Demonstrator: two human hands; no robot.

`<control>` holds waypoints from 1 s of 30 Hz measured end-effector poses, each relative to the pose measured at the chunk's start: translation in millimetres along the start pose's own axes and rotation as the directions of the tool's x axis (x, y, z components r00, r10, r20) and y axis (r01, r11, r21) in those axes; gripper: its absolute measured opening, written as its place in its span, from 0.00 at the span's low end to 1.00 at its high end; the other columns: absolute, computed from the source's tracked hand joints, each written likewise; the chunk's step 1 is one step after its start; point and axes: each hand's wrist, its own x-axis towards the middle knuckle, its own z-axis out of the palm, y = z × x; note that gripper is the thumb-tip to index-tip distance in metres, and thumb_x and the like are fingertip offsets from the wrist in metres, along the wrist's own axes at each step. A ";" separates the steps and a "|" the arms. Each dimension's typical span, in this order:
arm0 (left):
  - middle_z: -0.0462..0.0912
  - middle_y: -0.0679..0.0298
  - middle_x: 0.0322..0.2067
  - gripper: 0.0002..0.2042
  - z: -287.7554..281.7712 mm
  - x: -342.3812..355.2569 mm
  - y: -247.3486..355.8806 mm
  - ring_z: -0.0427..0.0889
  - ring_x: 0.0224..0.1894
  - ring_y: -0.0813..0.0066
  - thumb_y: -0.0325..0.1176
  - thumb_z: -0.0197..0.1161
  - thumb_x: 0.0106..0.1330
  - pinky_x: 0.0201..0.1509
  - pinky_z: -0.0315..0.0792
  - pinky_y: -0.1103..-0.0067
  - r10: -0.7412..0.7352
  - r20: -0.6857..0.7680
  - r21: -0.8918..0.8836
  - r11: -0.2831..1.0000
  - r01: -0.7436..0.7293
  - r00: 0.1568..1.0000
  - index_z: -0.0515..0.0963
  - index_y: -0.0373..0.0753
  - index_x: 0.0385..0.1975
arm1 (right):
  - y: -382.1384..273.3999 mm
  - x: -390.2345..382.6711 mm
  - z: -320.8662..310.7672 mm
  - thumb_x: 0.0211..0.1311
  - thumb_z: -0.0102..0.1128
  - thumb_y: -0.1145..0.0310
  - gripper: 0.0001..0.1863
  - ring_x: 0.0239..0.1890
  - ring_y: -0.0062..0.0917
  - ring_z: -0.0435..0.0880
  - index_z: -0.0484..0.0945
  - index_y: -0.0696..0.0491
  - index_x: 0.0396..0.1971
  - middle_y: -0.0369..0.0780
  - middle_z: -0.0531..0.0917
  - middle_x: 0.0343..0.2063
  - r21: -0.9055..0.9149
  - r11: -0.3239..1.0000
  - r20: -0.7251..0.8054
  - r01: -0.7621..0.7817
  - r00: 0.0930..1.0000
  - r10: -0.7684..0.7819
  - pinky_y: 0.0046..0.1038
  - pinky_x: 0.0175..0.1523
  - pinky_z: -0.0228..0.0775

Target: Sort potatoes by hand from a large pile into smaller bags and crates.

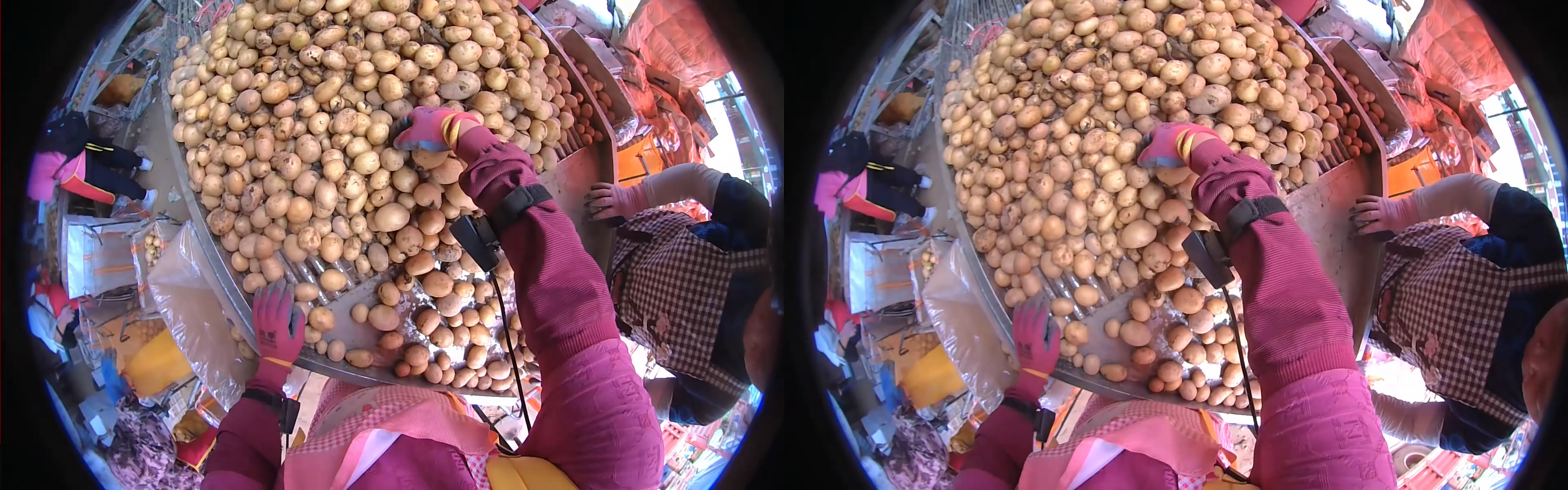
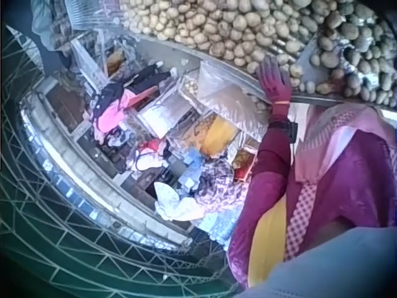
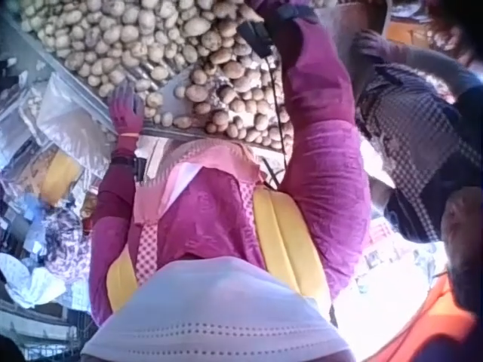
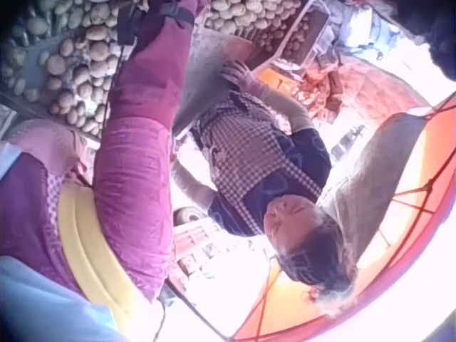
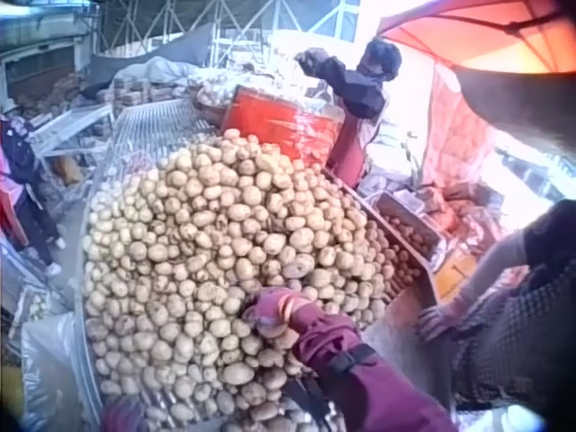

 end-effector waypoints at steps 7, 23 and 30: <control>0.75 0.52 0.59 0.22 4.0 -4.8 -3.0 0.67 0.65 0.48 0.40 0.61 0.62 0.73 0.54 0.54 0.065 -0.025 0.076 0.995 -0.062 0.998 0.76 0.35 0.54 | 4.5 -85.7 67.5 0.57 0.63 0.47 0.27 0.55 0.40 0.81 0.78 0.37 0.57 0.43 0.83 0.51 0.177 0.984 -0.169 0.034 0.986 -0.004 0.39 0.60 0.71; 0.76 0.55 0.59 0.23 19.1 -9.4 -19.1 0.67 0.66 0.54 0.40 0.60 0.64 0.75 0.51 0.57 0.165 -0.094 0.067 0.985 -0.159 0.982 0.75 0.37 0.57 | -31.0 -265.4 197.3 0.66 0.61 0.61 0.14 0.36 0.19 0.80 0.80 0.55 0.43 0.34 0.84 0.35 0.978 0.064 -0.196 0.201 0.752 0.629 0.21 0.44 0.73; 0.76 0.55 0.58 0.23 20.1 -9.8 -19.4 0.67 0.67 0.55 0.41 0.61 0.64 0.75 0.51 0.56 0.171 -0.103 0.092 0.982 -0.162 0.980 0.75 0.38 0.57 | -17.4 -326.5 221.7 0.71 0.53 0.71 0.16 0.53 0.29 0.79 0.74 0.55 0.56 0.40 0.82 0.48 0.526 -0.509 -0.165 0.682 0.668 0.725 0.33 0.57 0.74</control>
